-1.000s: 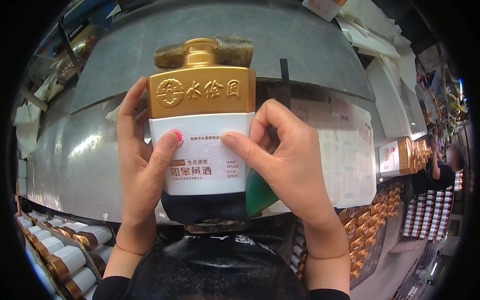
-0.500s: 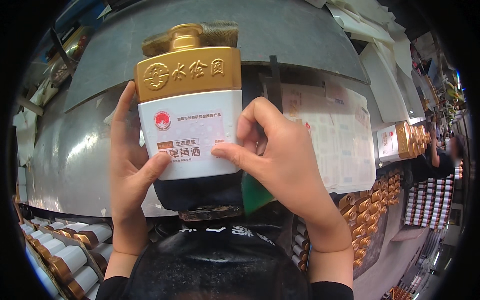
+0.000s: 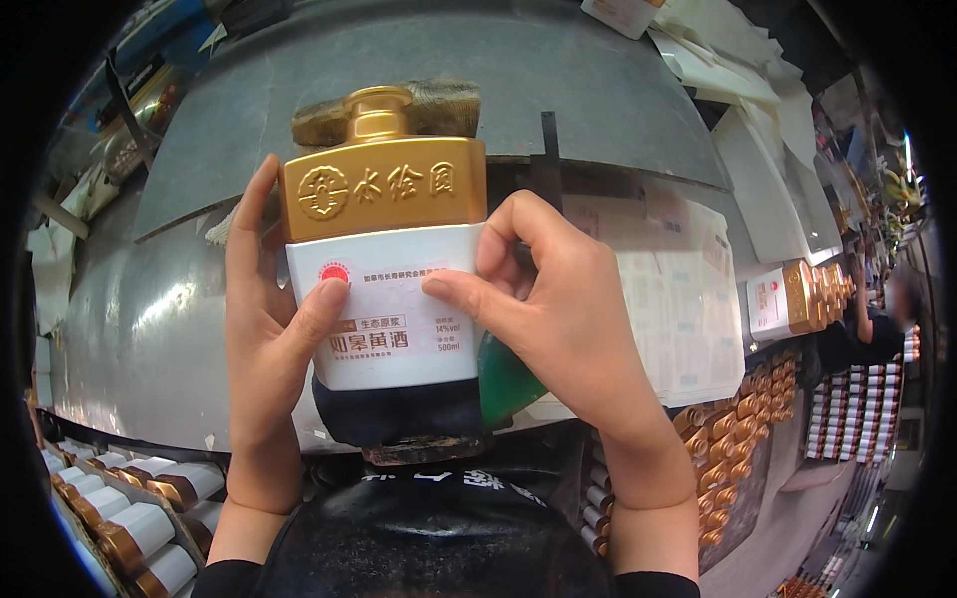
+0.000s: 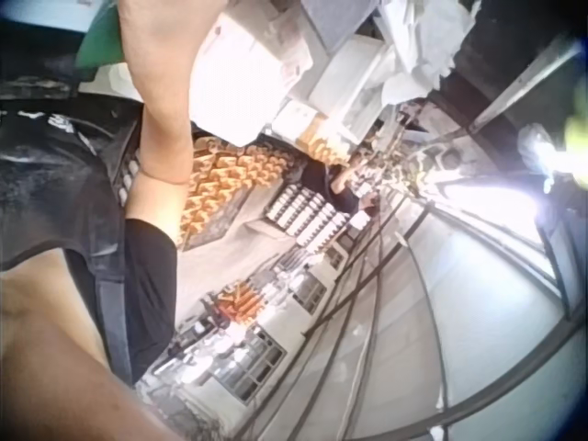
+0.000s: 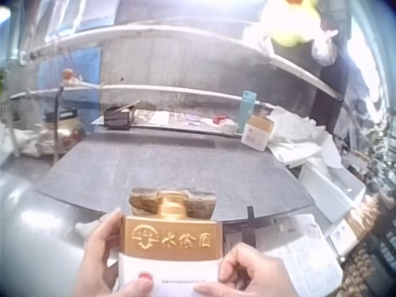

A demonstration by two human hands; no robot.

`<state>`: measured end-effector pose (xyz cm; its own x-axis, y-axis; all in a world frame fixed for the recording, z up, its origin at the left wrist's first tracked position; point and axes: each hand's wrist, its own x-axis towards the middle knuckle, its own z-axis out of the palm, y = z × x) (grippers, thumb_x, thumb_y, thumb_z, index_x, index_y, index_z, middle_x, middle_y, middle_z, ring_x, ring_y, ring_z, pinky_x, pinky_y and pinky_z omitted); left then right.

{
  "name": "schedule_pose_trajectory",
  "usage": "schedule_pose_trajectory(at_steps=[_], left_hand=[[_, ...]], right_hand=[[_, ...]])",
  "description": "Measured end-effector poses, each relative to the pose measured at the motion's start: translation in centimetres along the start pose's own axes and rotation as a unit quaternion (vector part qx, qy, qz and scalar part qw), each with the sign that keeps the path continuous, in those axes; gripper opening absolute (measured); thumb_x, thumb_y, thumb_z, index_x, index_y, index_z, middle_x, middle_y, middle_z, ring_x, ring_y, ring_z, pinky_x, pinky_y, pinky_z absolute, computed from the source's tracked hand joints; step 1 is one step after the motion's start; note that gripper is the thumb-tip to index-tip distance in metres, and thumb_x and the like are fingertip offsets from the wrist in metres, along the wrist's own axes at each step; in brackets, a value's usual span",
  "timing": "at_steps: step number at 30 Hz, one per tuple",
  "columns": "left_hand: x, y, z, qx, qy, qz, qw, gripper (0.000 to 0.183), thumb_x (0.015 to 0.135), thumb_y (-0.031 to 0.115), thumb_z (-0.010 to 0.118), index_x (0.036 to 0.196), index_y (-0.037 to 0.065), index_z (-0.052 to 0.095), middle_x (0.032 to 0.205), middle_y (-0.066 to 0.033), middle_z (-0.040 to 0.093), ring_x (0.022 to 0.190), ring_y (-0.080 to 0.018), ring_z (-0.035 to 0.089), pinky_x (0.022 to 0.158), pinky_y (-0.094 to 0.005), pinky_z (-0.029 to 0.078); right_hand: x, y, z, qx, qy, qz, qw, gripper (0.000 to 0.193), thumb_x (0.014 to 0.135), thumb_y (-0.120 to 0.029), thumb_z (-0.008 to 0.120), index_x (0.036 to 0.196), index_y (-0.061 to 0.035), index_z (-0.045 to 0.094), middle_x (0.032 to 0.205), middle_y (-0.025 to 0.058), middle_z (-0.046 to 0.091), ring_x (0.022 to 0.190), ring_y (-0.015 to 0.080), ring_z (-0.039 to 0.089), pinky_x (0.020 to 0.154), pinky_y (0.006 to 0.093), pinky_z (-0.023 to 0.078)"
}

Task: The person applies paper labels to the sides of gold and white bottles. They smooth the labels with a green card, peel off a protective seal from the bottle cap, and place the finished bottles onto a nearby rack.

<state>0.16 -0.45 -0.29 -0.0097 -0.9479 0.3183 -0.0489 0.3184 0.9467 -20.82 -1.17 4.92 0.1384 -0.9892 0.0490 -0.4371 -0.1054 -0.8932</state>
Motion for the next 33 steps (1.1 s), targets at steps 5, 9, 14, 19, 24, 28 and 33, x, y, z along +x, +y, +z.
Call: schedule_pose_trajectory(at_steps=[5,9,14,19,24,28,33], left_hand=[[0.0,0.4,0.1,0.007,0.005,-0.007,1.0,0.085,0.084,0.021,0.07,0.152,0.002,0.023,0.144,-0.0167,0.041,0.133,-0.0274,0.04,0.108,-0.0392,0.038],[-0.8,0.7,-0.6,-0.093,-0.011,-0.038,0.995,0.092,0.082,0.028,0.073,0.153,0.002,0.021,0.149,-0.0166,0.036,0.139,-0.0295,0.035,0.11,-0.0417,0.037],[-2.4,0.6,-0.8,-0.073,-0.027,-0.07,0.995,0.096,0.078,0.026,0.075,0.154,0.003,0.02,0.152,-0.016,0.031,0.142,-0.0305,0.031,0.111,-0.0451,0.037],[-2.4,-0.3,-1.3,-0.064,-0.051,-0.045,0.996,0.091,0.08,0.021,0.075,0.154,0.008,0.023,0.149,-0.0149,0.029,0.137,-0.0299,0.035,0.108,-0.0472,0.043],[-2.8,-0.3,-0.6,-0.102,-0.05,-0.014,0.993,0.089,0.083,0.018,0.073,0.154,0.006,0.02,0.148,-0.0168,0.028,0.141,-0.0299,0.03,0.11,-0.0474,0.041],[-2.9,0.1,-0.3,-0.085,-0.03,-0.041,0.995,0.091,0.078,0.013,0.071,0.153,0.002,0.021,0.153,-0.0156,0.029,0.14,-0.0266,0.034,0.114,-0.0418,0.034],[-3.1,0.4,-0.5,-0.078,-0.036,-0.059,0.995,0.092,0.078,0.01,0.071,0.154,0.004,0.02,0.153,-0.0158,0.03,0.14,-0.0267,0.033,0.114,-0.0421,0.033]], right_hand=[[-0.1,-0.1,-0.1,0.012,-0.005,0.008,1.0,0.031,0.079,-0.014,0.081,0.078,-0.005,0.051,0.069,-0.0041,0.051,0.064,0.0023,0.044,0.055,0.0194,0.038],[-0.6,0.1,-0.5,0.041,-0.032,0.017,0.998,0.033,0.078,-0.015,0.083,0.08,-0.0055,0.051,0.07,-0.0044,0.051,0.063,0.0016,0.045,0.055,0.0192,0.038],[-1.7,-0.2,-0.3,-0.043,-0.046,0.027,0.998,0.032,0.078,-0.015,0.083,0.08,-0.0058,0.052,0.072,-0.004,0.052,0.064,0.0019,0.046,0.056,0.0187,0.038],[-1.3,1.6,-0.9,-0.013,-0.035,-0.019,0.999,0.027,0.079,-0.012,0.081,0.08,-0.0053,0.055,0.073,-0.0027,0.056,0.062,0.0029,0.048,0.057,0.0191,0.04],[2.0,4.5,-7.0,0.251,0.048,0.061,0.965,0.023,0.1,-0.029,0.054,0.101,-0.006,0.057,0.081,0.0002,0.057,0.068,0.0053,0.054,0.062,0.0191,0.044],[-0.7,1.6,-4.4,0.096,0.104,-0.039,0.989,0.031,0.092,-0.013,0.067,0.117,-0.0004,0.055,0.101,0.0029,0.056,0.091,0.0092,0.059,0.079,0.0224,0.05],[-2.4,-0.8,-3.9,-0.042,0.07,-0.173,0.982,0.045,0.077,-0.001,0.08,0.115,-0.0003,0.055,0.105,0.0055,0.059,0.098,0.0114,0.058,0.089,0.0239,0.048]])
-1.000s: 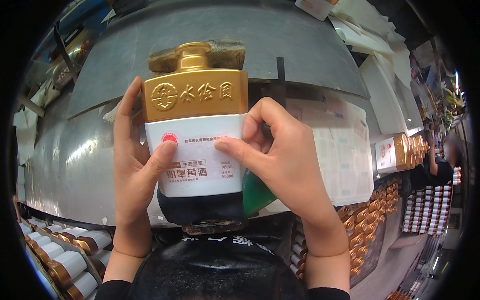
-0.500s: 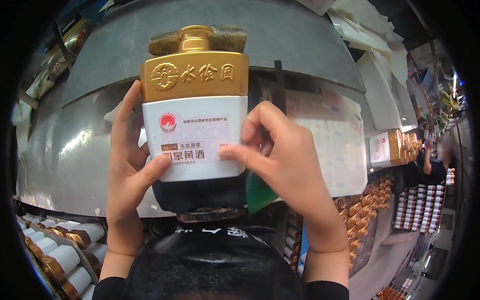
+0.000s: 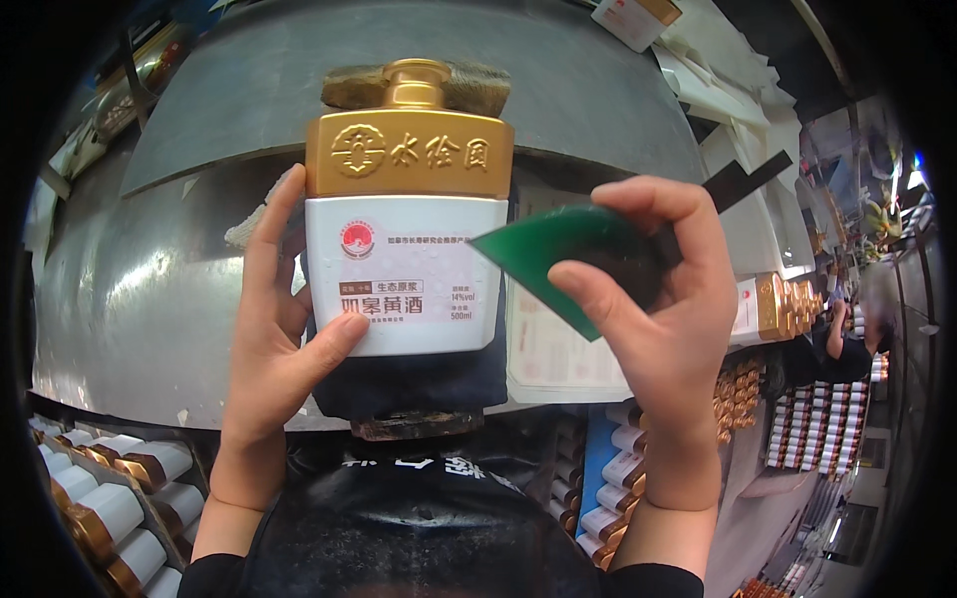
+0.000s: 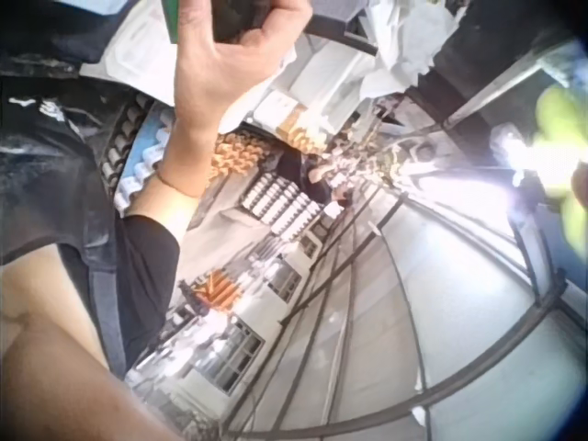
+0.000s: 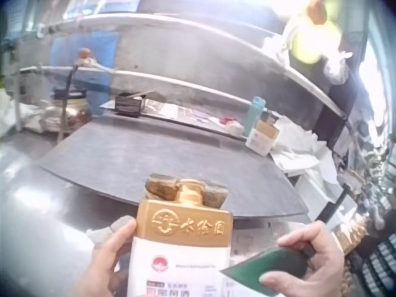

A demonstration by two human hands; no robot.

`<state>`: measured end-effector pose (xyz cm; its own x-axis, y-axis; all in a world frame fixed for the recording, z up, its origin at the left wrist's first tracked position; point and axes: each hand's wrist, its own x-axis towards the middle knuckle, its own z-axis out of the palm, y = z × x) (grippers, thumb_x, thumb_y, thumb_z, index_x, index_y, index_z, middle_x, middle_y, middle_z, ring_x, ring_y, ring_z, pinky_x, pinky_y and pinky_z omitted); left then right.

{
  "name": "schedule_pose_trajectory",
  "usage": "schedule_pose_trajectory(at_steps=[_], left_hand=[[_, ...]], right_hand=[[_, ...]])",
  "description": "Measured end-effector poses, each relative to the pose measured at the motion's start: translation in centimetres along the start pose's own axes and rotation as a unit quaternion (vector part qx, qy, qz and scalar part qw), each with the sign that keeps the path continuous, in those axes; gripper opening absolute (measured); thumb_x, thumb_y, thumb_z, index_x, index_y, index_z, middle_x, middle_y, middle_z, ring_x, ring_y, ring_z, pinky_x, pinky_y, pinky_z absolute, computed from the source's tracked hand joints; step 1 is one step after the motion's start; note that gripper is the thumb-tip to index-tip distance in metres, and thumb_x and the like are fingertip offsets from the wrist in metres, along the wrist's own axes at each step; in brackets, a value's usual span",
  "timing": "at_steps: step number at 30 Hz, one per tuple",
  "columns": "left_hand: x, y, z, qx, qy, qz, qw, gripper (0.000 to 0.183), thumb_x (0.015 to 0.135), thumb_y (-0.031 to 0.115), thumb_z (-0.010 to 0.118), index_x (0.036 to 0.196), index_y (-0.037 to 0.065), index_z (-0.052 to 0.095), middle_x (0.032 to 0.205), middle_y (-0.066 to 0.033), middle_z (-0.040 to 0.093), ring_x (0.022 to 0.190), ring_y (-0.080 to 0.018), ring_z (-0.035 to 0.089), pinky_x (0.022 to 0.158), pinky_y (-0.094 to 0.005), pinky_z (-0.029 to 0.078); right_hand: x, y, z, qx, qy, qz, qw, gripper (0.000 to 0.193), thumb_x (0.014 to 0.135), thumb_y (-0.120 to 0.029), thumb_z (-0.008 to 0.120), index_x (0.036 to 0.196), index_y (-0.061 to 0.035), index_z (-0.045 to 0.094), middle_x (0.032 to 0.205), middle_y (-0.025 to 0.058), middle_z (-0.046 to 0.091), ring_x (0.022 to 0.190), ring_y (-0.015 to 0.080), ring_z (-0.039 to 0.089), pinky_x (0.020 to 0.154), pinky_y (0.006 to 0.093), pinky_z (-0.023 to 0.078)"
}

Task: The person applies paper labels to the sides of gold and white bottles. They smooth the labels with a green card, peel off a protective seal from the bottle cap, and place the finished bottles onto a nearby rack.

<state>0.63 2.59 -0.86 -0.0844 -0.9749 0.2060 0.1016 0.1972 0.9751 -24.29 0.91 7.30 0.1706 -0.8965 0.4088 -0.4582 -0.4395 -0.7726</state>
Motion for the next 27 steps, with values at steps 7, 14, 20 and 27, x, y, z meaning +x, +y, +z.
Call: schedule_pose_trajectory(at_steps=[7,14,20,27], left_hand=[[0.0,0.0,-0.4,-0.012,-0.008,-0.019,1.0,0.091,0.079,0.009,0.069,0.154,0.005,0.019,0.154,-0.0151,0.028,0.141,-0.0258,0.032,0.114,-0.043,0.033],[0.0,0.1,-0.1,0.018,-0.006,-0.012,1.0,0.091,0.079,0.01,0.07,0.154,0.005,0.019,0.155,-0.0148,0.027,0.142,-0.0265,0.03,0.115,-0.0428,0.032],[0.1,-0.5,-0.1,-0.029,0.012,0.009,0.999,0.09,0.081,0.014,0.071,0.154,0.004,0.02,0.153,-0.0159,0.03,0.141,-0.0275,0.033,0.114,-0.0414,0.033],[0.4,-0.6,0.7,0.005,0.028,0.036,0.999,0.087,0.08,0.015,0.07,0.152,0.002,0.024,0.15,-0.0168,0.035,0.137,-0.0271,0.038,0.115,-0.0395,0.029]], right_hand=[[-0.2,-2.1,1.5,0.003,-0.045,0.006,0.999,0.043,0.075,0.003,0.08,0.111,0.0016,0.057,0.103,0.0061,0.061,0.094,0.012,0.062,0.084,0.0227,0.051],[0.3,-3.5,2.1,-0.029,-0.1,0.019,0.994,0.043,0.076,-0.009,0.081,0.109,0.0024,0.056,0.104,0.0075,0.058,0.094,0.0121,0.058,0.086,0.0237,0.046],[-2.2,-1.3,1.0,0.174,-0.051,0.045,0.982,0.032,0.097,-0.023,0.063,0.114,0.0027,0.056,0.096,0.0088,0.064,0.089,0.0122,0.062,0.08,0.0233,0.049],[-9.8,-1.0,6.8,-0.138,-0.141,-0.064,0.978,0.015,0.098,-0.015,0.057,0.103,-0.0032,0.066,0.067,0.0021,0.061,0.052,0.0118,0.06,0.047,0.0244,0.045]])
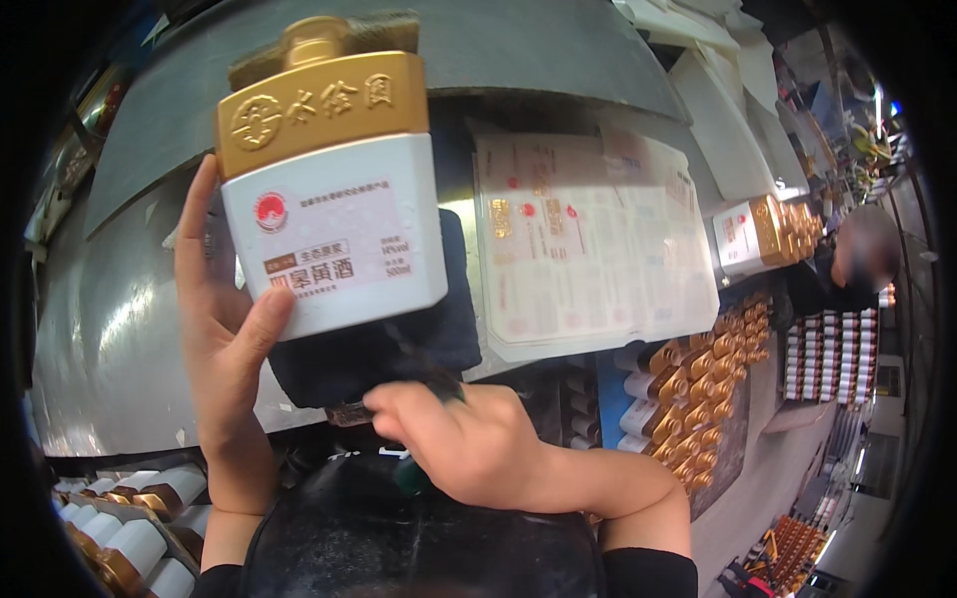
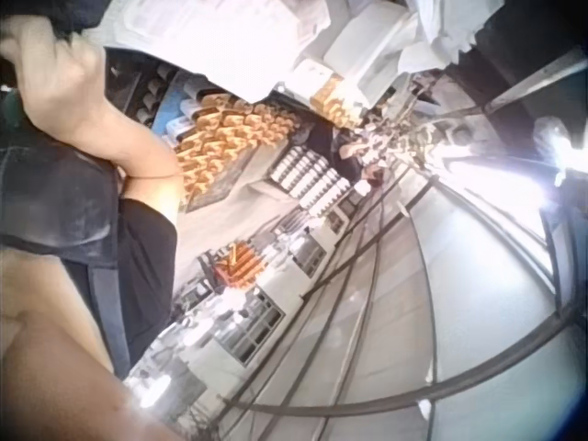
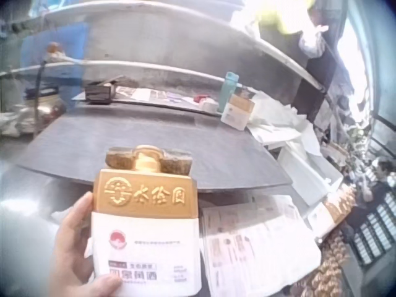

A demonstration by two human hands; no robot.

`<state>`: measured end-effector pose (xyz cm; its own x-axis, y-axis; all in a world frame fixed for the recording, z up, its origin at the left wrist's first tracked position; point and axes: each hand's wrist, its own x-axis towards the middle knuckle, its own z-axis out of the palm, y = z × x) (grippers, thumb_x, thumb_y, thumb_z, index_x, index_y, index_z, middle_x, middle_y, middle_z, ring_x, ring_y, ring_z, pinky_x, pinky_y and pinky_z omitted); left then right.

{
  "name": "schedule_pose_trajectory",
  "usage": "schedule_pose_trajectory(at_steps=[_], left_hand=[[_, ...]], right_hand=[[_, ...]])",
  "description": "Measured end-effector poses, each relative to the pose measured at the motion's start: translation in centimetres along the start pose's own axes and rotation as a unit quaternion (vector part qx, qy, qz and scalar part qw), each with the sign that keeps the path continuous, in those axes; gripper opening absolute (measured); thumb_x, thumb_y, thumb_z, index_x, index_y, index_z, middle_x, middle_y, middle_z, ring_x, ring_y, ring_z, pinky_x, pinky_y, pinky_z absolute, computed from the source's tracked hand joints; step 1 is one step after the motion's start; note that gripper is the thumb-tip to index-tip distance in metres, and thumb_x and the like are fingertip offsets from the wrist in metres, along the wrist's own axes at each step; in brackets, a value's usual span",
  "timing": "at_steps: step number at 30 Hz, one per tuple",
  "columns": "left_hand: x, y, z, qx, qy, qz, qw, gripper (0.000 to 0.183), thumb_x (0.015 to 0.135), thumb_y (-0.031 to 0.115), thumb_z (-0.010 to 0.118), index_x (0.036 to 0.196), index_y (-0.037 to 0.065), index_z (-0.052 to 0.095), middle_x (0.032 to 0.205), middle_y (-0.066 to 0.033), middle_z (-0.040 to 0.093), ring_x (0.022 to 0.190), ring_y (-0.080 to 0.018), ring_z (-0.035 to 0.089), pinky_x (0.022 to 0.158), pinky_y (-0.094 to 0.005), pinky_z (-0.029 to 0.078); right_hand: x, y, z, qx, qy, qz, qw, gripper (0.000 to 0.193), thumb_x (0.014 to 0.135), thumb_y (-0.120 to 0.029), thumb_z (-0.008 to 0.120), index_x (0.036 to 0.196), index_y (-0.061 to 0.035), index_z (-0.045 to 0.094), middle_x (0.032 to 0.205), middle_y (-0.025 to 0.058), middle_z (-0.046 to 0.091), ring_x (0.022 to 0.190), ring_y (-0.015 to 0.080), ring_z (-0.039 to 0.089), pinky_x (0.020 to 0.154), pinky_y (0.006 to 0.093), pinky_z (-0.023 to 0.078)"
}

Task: The person applies paper labels to the sides of gold and white bottles. They smooth the labels with a green card, peel off a protective seal from the bottle cap, and place the finished bottles onto a nearby rack.

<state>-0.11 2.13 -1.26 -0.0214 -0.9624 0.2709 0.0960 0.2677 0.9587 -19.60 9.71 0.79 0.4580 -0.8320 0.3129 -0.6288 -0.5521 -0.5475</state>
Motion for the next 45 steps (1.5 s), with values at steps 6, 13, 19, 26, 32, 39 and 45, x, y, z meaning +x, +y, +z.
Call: schedule_pose_trajectory(at_steps=[6,13,19,26,32,39,45], left_hand=[[-0.1,0.2,0.1,0.023,0.001,0.0,1.0,0.085,0.08,0.016,0.069,0.152,0.002,0.026,0.151,-0.0178,0.034,0.139,-0.0282,0.035,0.116,-0.0398,0.024],[-0.2,0.3,0.2,0.028,-0.007,-0.005,1.0,0.083,0.082,0.014,0.068,0.152,0.002,0.025,0.151,-0.018,0.034,0.14,-0.0291,0.033,0.117,-0.04,0.023],[-0.1,0.3,0.2,0.018,-0.007,-0.006,1.0,0.082,0.082,0.01,0.066,0.153,0.003,0.025,0.151,-0.0178,0.033,0.14,-0.0289,0.033,0.116,-0.0399,0.026],[-0.1,0.2,0.2,0.002,0.001,0.0,1.0,0.082,0.082,0.009,0.066,0.152,0.003,0.025,0.15,-0.017,0.034,0.138,-0.0291,0.035,0.115,-0.0402,0.028],[-0.1,0.2,0.1,-0.001,-0.008,-0.006,1.0,0.082,0.082,0.01,0.067,0.152,0.003,0.025,0.15,-0.0171,0.035,0.137,-0.0286,0.036,0.114,-0.0397,0.028],[-0.1,0.4,-0.1,-0.019,-0.006,-0.009,1.0,0.082,0.083,0.009,0.067,0.152,0.003,0.025,0.15,-0.0172,0.036,0.137,-0.0278,0.038,0.114,-0.0394,0.028],[-0.3,0.2,-0.8,-0.022,-0.03,-0.009,0.999,0.078,0.086,0.014,0.064,0.153,0.002,0.024,0.151,-0.0166,0.035,0.138,-0.0271,0.037,0.111,-0.042,0.037]], right_hand=[[-0.2,-0.4,1.9,0.099,-0.001,0.103,0.99,0.014,0.099,-0.009,0.054,0.1,0.0026,0.062,0.059,0.0028,0.057,0.049,0.0121,0.06,0.045,0.0238,0.045],[-0.2,-0.7,2.5,0.115,0.031,0.131,0.984,0.011,0.099,-0.007,0.055,0.096,0.0017,0.061,0.059,0.0035,0.057,0.05,0.0128,0.061,0.045,0.0245,0.046],[0.7,-1.4,2.6,0.136,0.035,0.154,0.978,0.01,0.098,-0.006,0.054,0.096,0.0009,0.061,0.061,0.0048,0.059,0.052,0.0142,0.063,0.048,0.0259,0.048],[1.1,-2.0,2.5,0.164,0.019,0.191,0.968,0.01,0.099,-0.006,0.054,0.096,0.0005,0.06,0.063,0.0066,0.061,0.055,0.0154,0.065,0.05,0.0263,0.049],[1.3,-2.2,2.0,0.174,0.009,0.199,0.964,0.01,0.099,-0.005,0.053,0.096,0.0005,0.06,0.064,0.0062,0.062,0.056,0.0151,0.065,0.051,0.0266,0.049],[1.4,-2.2,1.7,0.177,0.009,0.151,0.972,0.01,0.091,-0.007,0.064,0.09,-0.0021,0.056,0.064,0.0062,0.06,0.05,0.0181,0.061,0.046,0.0293,0.048],[3.1,4.2,-6.0,0.281,0.104,0.249,0.921,0.042,0.106,-0.039,0.041,0.103,-0.0027,0.063,0.071,-0.0022,0.058,0.053,0.0054,0.05,0.053,0.0184,0.041]])
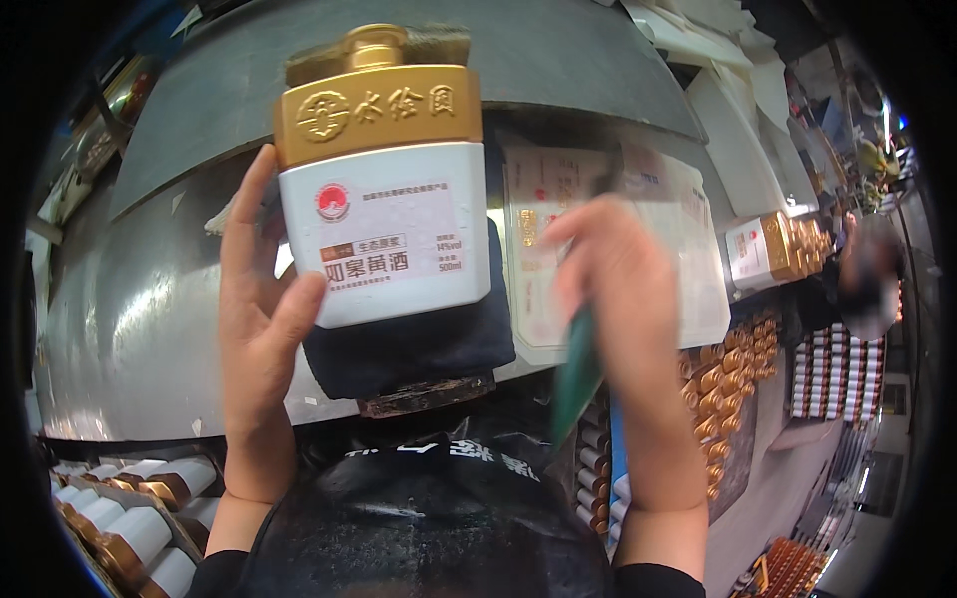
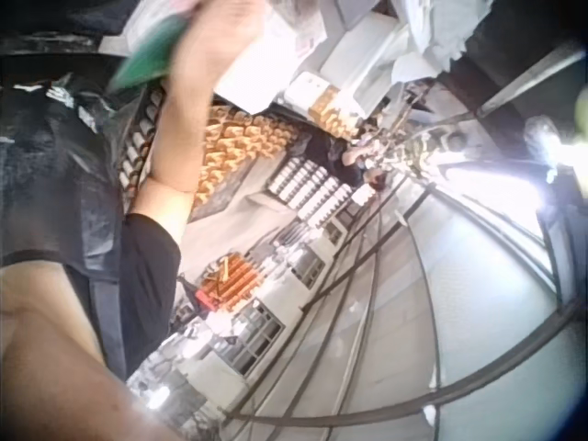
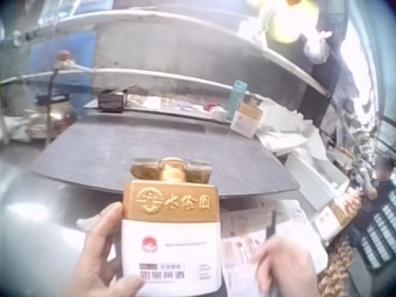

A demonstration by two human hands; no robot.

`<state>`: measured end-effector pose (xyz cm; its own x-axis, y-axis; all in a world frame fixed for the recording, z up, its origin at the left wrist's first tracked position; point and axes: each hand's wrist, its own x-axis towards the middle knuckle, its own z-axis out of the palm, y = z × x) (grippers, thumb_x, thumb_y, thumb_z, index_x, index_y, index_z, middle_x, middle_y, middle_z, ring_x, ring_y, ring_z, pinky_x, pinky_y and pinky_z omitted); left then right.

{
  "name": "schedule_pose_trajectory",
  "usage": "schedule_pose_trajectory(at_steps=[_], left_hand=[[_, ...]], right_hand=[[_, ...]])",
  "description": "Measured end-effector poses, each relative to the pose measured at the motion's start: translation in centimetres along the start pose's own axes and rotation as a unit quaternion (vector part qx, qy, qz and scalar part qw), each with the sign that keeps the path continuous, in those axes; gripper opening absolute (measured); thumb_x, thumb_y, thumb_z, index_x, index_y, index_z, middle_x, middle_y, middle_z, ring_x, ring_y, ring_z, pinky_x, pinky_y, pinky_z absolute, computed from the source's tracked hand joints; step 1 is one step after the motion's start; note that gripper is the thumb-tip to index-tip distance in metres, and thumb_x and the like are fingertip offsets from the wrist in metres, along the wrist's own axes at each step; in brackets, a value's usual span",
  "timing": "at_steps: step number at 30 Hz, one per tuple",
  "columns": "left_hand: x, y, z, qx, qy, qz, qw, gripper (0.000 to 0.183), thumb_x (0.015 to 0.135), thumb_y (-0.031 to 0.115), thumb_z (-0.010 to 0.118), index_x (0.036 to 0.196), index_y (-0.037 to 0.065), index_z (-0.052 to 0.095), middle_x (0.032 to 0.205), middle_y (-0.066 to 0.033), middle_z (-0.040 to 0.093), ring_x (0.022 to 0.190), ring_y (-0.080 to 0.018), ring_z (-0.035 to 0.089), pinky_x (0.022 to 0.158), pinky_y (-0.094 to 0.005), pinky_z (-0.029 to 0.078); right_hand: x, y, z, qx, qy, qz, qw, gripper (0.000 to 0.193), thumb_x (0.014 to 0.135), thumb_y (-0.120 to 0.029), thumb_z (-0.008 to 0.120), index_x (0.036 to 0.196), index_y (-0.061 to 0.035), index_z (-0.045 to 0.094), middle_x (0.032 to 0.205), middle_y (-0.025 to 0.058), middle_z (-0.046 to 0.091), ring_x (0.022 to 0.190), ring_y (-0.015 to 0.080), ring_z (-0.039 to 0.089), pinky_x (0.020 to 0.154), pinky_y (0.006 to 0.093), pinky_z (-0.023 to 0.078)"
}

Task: The person applies paper labels to the sides of gold and white bottles. They smooth the labels with a green card, peel off a protective seal from the bottle cap, and place the finished bottles onto a nearby rack.

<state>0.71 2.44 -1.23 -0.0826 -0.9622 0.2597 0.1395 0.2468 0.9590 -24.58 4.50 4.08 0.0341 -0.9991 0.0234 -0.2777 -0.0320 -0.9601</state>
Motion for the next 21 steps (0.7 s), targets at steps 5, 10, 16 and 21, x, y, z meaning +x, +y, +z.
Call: schedule_pose_trajectory(at_steps=[5,10,16,21], left_hand=[[-0.1,-0.5,0.0,0.028,-0.011,0.021,0.999,0.082,0.084,0.01,0.069,0.153,0.006,0.025,0.144,-0.0176,0.033,0.135,-0.0293,0.036,0.107,-0.044,0.044],[-0.4,0.5,-0.1,0.096,-0.01,0.01,0.995,0.081,0.085,0.01,0.068,0.153,0.006,0.024,0.146,-0.0172,0.032,0.138,-0.0293,0.033,0.107,-0.0447,0.043],[-0.2,0.0,0.5,0.033,0.012,-0.005,0.999,0.084,0.085,0.015,0.07,0.153,0.006,0.022,0.146,-0.0165,0.031,0.138,-0.0293,0.033,0.107,-0.0465,0.042],[-0.3,0.3,0.9,0.049,0.013,-0.001,0.999,0.083,0.085,0.016,0.07,0.153,0.006,0.022,0.146,-0.016,0.031,0.137,-0.0287,0.036,0.107,-0.0442,0.043]], right_hand=[[2.8,2.9,-5.5,0.088,0.145,0.101,0.98,0.035,0.101,-0.029,0.051,0.123,-0.0023,0.054,0.088,0.0025,0.06,0.07,0.0101,0.058,0.059,0.0236,0.049],[1.9,-1.9,-2.5,-0.068,0.012,-0.135,0.988,0.045,0.081,-0.006,0.079,0.118,0.0,0.054,0.105,0.0039,0.058,0.097,0.0108,0.057,0.087,0.0234,0.046],[2.5,-3.8,-2.9,-0.081,0.005,-0.176,0.981,0.039,0.08,-0.003,0.079,0.112,0.0005,0.057,0.104,0.0042,0.06,0.095,0.0112,0.059,0.087,0.0235,0.048],[2.5,-3.3,-3.0,-0.093,-0.002,-0.191,0.977,0.035,0.082,-0.003,0.076,0.111,0.0006,0.057,0.104,0.0041,0.06,0.097,0.011,0.06,0.088,0.0238,0.048]])
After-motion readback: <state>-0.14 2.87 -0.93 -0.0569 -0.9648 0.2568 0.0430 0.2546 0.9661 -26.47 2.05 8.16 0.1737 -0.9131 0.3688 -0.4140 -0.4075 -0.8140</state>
